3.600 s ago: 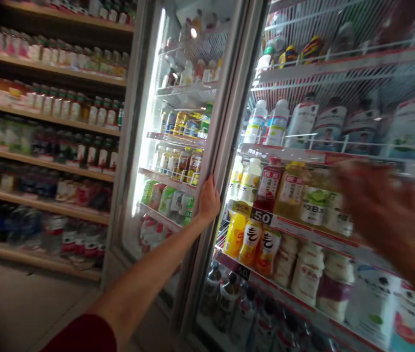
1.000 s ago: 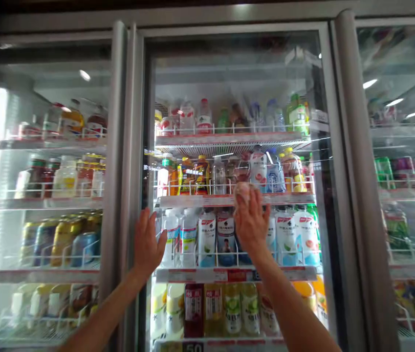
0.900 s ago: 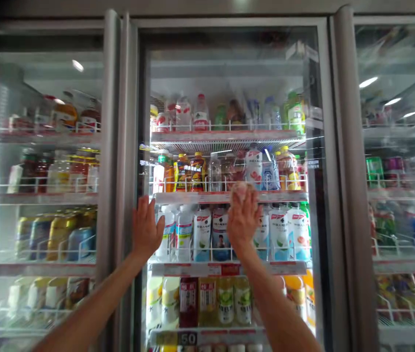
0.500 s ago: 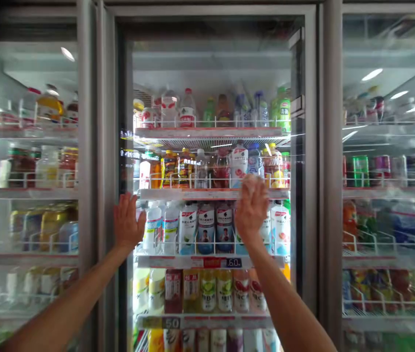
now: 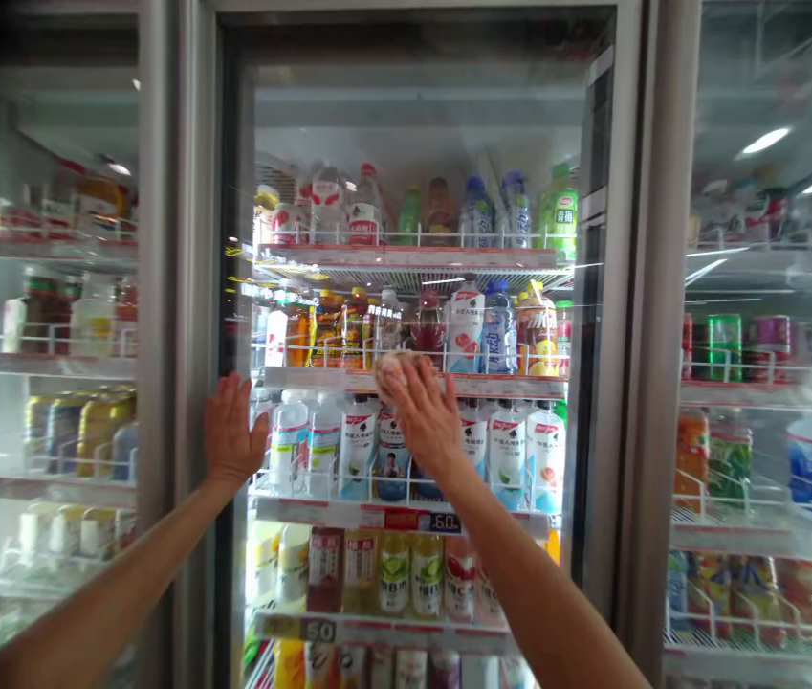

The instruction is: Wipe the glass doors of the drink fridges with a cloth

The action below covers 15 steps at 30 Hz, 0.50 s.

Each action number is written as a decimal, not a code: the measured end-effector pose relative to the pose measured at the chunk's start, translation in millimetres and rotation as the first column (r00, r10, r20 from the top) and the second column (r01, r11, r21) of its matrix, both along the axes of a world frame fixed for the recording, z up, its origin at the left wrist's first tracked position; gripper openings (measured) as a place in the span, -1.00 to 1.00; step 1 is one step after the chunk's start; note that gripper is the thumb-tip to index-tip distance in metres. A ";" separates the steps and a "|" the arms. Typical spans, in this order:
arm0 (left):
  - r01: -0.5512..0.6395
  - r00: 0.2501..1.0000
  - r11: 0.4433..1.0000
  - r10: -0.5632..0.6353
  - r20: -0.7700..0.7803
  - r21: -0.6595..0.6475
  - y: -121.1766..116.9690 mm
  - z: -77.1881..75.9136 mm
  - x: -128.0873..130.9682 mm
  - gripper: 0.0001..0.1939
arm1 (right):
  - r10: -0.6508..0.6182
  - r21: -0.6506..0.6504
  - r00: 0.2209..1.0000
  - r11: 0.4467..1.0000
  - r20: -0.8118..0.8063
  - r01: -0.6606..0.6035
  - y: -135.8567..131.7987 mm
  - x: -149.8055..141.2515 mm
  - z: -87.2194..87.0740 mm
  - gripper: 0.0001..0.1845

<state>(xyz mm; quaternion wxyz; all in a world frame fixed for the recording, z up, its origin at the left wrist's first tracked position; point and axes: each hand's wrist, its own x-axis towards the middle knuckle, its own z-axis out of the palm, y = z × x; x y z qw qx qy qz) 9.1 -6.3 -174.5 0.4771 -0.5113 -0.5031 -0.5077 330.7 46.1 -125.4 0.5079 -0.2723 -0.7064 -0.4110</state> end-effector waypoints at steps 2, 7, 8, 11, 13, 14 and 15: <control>0.026 1.000 1.000 -0.026 0.004 -0.008 -1.3 -1.0 1.7 -0.40 | -0.045 -0.016 0.968 0.999 -0.246 0.042 5.9 7.8 13.2 -0.32; 0.070 0.997 0.995 -0.071 -0.020 -0.065 -8.3 4.7 -3.5 -0.39 | -0.024 -0.010 0.886 1.000 -0.462 0.022 -0.5 -34.6 37.2 -0.31; 0.073 0.996 0.994 -0.077 -0.054 -0.085 -9.7 9.4 -7.5 -0.39 | -0.001 -0.002 0.948 1.000 -0.318 0.000 -6.5 -54.6 34.4 -0.29; 0.086 0.982 0.991 -0.102 -0.156 -0.106 -11.7 29.3 -21.8 -0.39 | -0.003 0.008 0.998 1.000 0.057 0.003 -17.3 -90.7 25.9 -0.26; 0.093 0.978 0.992 -0.107 -0.180 -0.085 -11.2 41.9 -29.3 -0.39 | -0.081 0.011 0.993 0.997 -0.083 0.082 -14.1 -83.2 29.6 -0.29; 0.097 0.977 0.993 -0.108 -0.181 -0.072 -10.7 46.4 -31.5 -0.39 | -0.125 -0.002 0.960 0.992 -0.252 0.129 -10.9 -74.4 34.0 -0.32; 0.103 0.977 0.993 -0.113 -0.180 -0.062 -10.1 49.4 -32.7 -0.39 | -0.161 -0.023 0.896 0.986 -0.414 0.167 -8.1 -66.5 38.6 -0.34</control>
